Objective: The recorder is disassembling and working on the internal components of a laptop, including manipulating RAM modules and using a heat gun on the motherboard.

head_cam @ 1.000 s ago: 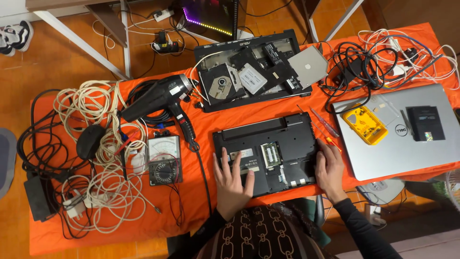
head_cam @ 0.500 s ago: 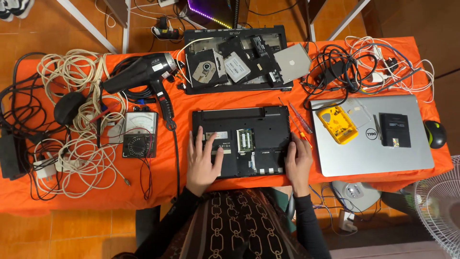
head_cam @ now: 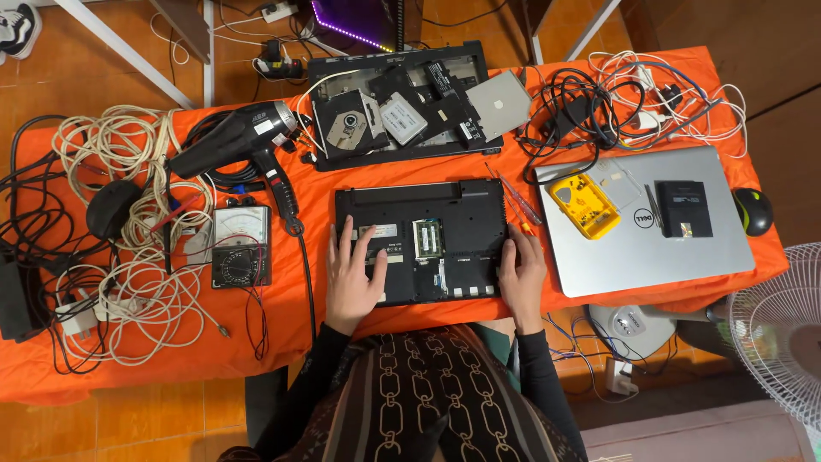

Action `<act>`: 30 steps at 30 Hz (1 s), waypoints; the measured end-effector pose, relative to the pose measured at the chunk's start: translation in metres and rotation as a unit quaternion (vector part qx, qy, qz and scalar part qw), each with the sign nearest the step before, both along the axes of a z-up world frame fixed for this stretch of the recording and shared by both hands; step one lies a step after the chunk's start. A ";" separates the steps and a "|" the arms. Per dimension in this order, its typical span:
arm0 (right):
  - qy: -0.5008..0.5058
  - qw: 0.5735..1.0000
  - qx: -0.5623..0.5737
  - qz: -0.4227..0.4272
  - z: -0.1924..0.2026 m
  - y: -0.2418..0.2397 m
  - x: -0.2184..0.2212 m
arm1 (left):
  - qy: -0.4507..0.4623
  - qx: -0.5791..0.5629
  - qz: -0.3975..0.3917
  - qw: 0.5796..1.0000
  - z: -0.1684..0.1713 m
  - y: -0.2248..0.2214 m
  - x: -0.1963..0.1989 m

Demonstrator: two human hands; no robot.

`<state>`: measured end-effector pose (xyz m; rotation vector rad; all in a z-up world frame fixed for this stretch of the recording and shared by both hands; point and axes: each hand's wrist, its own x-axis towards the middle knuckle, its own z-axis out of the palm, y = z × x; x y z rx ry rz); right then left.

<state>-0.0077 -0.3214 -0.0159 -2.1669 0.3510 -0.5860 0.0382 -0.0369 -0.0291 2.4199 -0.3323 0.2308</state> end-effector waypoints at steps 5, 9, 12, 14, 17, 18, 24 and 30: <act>0.012 1.000 0.010 0.004 0.002 0.002 0.001 | 0.015 -0.009 0.002 1.000 -0.001 0.001 0.000; 0.012 1.000 0.005 0.006 -0.001 0.001 0.000 | 0.019 -0.009 -0.002 1.000 -0.001 0.003 0.000; 0.010 1.000 -0.002 0.006 -0.002 0.001 0.000 | 0.007 -0.011 -0.004 1.000 0.000 0.003 -0.001; 0.014 1.000 -0.002 0.002 -0.003 0.001 0.001 | -0.001 -0.019 -0.005 1.000 -0.001 0.003 0.000; 0.017 1.000 0.002 0.002 -0.002 0.001 0.001 | 0.001 -0.020 -0.003 1.000 -0.002 0.003 -0.001; 0.019 1.000 0.000 0.004 -0.003 0.001 0.000 | 0.003 -0.022 -0.001 1.000 0.000 0.003 0.000; 0.005 0.999 -0.021 0.028 -0.014 -0.005 0.002 | -0.043 0.028 0.044 0.998 0.002 -0.005 -0.004; 0.025 0.995 -0.082 0.048 -0.023 -0.006 0.001 | -0.033 0.096 0.116 0.988 0.011 -0.039 -0.007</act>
